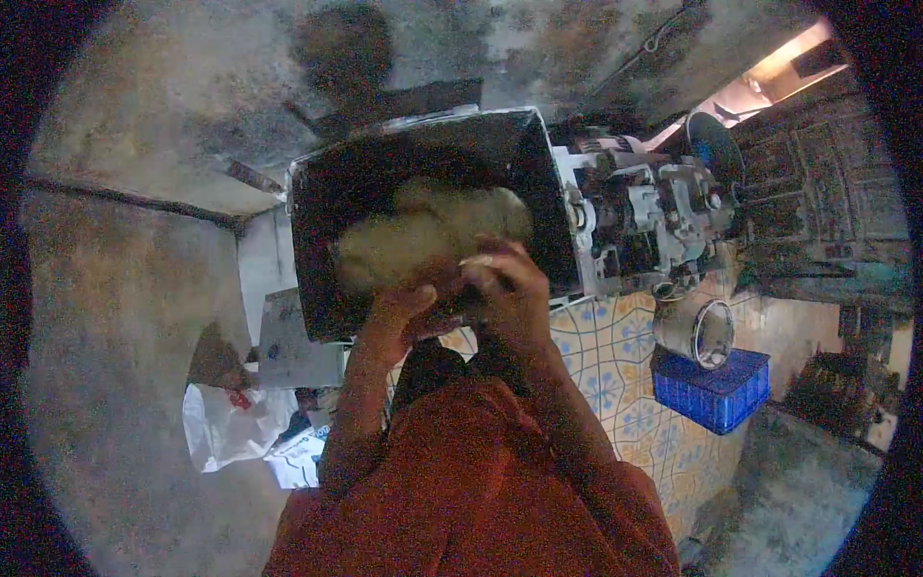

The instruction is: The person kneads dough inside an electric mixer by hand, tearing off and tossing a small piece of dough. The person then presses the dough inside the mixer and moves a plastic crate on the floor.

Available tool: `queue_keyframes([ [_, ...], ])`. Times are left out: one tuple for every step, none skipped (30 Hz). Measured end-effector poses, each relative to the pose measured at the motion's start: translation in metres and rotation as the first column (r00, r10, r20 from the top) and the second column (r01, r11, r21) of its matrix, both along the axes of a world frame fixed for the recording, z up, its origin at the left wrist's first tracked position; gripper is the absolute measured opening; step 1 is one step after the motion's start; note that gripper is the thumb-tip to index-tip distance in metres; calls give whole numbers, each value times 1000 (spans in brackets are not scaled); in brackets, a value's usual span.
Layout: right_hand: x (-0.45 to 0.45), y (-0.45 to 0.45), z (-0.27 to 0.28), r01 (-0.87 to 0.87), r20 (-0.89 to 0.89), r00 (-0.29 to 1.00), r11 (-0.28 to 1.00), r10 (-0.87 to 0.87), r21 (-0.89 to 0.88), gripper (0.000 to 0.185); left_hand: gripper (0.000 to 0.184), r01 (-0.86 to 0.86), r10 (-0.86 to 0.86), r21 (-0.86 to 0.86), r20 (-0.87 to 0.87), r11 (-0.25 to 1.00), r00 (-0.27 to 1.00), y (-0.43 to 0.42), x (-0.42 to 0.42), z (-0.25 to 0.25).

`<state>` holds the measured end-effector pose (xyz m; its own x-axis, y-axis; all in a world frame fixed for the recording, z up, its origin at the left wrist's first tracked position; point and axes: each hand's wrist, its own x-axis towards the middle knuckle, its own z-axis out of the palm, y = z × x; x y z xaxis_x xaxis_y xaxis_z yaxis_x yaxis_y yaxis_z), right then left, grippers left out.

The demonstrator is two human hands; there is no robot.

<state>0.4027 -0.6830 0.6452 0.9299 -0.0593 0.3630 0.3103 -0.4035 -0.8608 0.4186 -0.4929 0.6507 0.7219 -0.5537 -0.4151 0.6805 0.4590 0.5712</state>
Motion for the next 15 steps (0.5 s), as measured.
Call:
queue_keyframes([
  [-2, -6, -4, 9, -119, 993, 979, 16, 203, 16, 52, -41, 30, 134, 86, 990, 996, 1, 1, -7],
  [-4, -9, -6, 41, -230, 971, 918, 56, 395, 13, 60, -93, 48, 262, 175, 960, 983, 2, 2, -11],
  [-5, -7, 4, 78, -306, 950, 894, 68, 441, 17, 60, -94, 49, 263, 174, 960, 984, 1, 2, -13],
  [-5, -7, 10, 79, -307, 949, 894, 67, 440, 17, 66, -184, 68, 327, 336, 927, 939, -1, 1, -14],
  [-5, -7, 13, 68, -401, 908, 904, 119, 423, 20, 73, -280, 70, 371, 490, 885, 869, -2, 2, -14],
  [-5, -6, 18, 55, -492, 854, 912, 167, 406, 23, 73, -279, 69, 370, 489, 886, 869, -3, 2, -12],
  [-7, 2, 26, 64, -478, 863, 902, 165, 427, 32, 79, -325, 50, 428, 540, 843, 840, -4, 3, -7],
  [-8, 3, 25, 63, -477, 863, 902, 165, 427, 32, 85, -374, 25, 480, 589, 793, 808, -4, 4, -5],
  [-9, 4, 23, 20, -497, 841, 905, 214, 424, 31, 85, -375, 25, 480, 589, 793, 808, -2, 6, -5],
  [-11, 5, 22, -22, -517, 815, 907, 260, 421, 30, 88, -476, -85, 542, 716, 692, 693, 1, 8, -5],
  [-12, 9, 22, -30, -467, 842, 886, 272, 462, 28, 91, -583, -215, 567, 799, 583, 562, 2, 9, -5],
  [-12, 10, 24, -30, -468, 841, 886, 272, 462, 28, 91, -582, -215, 567, 798, 582, 563, 2, 9, -4],
  [-11, 11, 29, -44, -493, 825, 901, 276, 431, 27, 91, -607, -232, 560, 813, 563, 535, 2, 8, -2],
  [-9, 12, 32, -60, -516, 810, 914, 279, 401, 27, 91, -633, -250, 552, 826, 543, 506, 2, 8, 0],
  [-9, 12, 29, -63, -516, 809, 914, 282, 401, 27, 91, -635, -249, 552, 826, 541, 506, 3, 8, 0],
])
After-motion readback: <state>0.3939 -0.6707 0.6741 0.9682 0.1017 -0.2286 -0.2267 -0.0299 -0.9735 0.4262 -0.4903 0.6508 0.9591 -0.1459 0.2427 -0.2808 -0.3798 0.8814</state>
